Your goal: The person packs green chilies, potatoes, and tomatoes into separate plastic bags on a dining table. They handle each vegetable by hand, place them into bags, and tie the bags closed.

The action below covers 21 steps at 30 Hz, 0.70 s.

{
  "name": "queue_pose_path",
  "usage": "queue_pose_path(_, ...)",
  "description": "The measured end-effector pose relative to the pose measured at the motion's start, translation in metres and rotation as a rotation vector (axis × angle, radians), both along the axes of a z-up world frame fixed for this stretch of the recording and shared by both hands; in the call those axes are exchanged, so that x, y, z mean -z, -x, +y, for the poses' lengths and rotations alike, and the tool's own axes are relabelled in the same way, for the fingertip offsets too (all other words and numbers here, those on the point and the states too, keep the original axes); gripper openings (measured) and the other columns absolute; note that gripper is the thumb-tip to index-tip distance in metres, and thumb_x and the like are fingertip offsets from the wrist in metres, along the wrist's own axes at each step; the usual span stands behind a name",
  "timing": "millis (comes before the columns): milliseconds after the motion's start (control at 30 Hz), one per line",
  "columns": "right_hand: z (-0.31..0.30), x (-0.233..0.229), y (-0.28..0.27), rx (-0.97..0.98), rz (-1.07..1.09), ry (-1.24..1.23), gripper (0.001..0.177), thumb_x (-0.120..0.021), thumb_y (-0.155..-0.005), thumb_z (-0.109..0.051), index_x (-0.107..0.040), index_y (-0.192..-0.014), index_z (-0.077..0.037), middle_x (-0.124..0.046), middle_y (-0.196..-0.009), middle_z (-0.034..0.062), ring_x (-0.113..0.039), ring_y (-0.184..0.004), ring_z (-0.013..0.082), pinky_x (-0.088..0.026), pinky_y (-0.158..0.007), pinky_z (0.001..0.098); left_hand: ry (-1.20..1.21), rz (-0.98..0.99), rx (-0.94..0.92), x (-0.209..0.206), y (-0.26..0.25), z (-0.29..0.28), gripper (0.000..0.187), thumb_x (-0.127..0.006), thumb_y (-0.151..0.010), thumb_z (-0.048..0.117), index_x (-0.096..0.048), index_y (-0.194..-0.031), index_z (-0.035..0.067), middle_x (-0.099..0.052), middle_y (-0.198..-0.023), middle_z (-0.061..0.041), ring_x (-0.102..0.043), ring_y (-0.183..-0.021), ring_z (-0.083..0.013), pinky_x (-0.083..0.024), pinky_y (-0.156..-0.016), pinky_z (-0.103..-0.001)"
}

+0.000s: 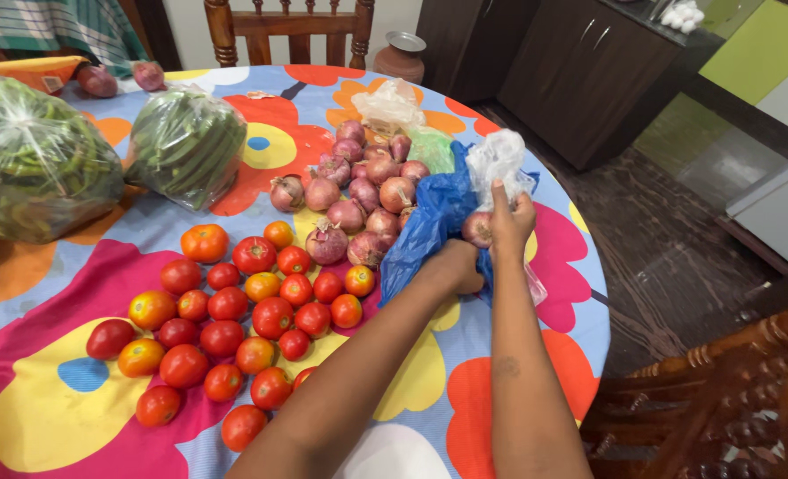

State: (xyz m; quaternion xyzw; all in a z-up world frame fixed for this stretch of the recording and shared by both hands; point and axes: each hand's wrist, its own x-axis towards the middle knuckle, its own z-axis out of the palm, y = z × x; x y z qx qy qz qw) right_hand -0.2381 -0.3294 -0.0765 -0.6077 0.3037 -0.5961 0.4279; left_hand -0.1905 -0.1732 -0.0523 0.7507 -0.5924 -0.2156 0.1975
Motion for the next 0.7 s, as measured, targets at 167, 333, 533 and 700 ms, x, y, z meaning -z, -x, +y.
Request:
queue_pose_path(167,0.01,0.002,-0.001,-0.003,0.006,-0.016,0.029,-0.074,-0.094,-0.033,-0.067,-0.088,-0.005,-0.065,-0.081,-0.0012,-0.053,-0.071,0.0067,-0.047,-0.063,0.0269,0.576,0.168,-0.303,-0.038,-0.008,0.012,0.028,-0.073,-0.08,0.011,-0.07,-0.103,-0.005,-0.07,-0.101,-0.031,-0.069,-0.094,-0.0454,-0.057,-0.081,-0.052)
queue_pose_path(333,-0.004,0.022,-0.002,0.049,0.046,-0.05,0.04,-0.072,-0.102,-0.038,-0.065,-0.097,0.001,-0.064,-0.088,0.0067,-0.055,-0.077,0.0103,-0.048,-0.066,0.0292,0.706,-0.272,-0.102,0.011,-0.013,-0.022,0.029,-0.069,-0.084,0.009,-0.067,-0.11,-0.005,-0.07,-0.102,-0.029,-0.069,-0.094,-0.0432,-0.056,-0.083,-0.051)
queue_pose_path(533,-0.007,-0.02,0.016,-0.136,-0.263,-0.384,0.04,-0.065,-0.096,-0.033,-0.057,-0.127,-0.01,-0.071,-0.108,0.0103,-0.071,-0.079,0.0193,-0.057,-0.061,0.0336,0.428,-0.711,-0.137,0.039,-0.016,-0.068,0.044,-0.065,-0.084,0.008,-0.062,-0.125,-0.008,-0.071,-0.106,-0.025,-0.071,-0.097,-0.0377,-0.057,-0.088,-0.048)
queue_pose_path(700,0.004,-0.073,0.033,-0.502,-0.579,-0.411,0.04,-0.058,-0.102,-0.032,-0.061,-0.131,-0.005,-0.071,-0.117,0.0102,-0.074,-0.088,0.0196,-0.058,-0.062,0.0307,0.576,-0.29,-0.189,0.03,-0.014,-0.034,0.065,-0.065,-0.084,0.002,-0.053,-0.144,-0.018,-0.074,-0.103,-0.025,-0.074,-0.095,-0.0352,-0.06,-0.087,-0.042)
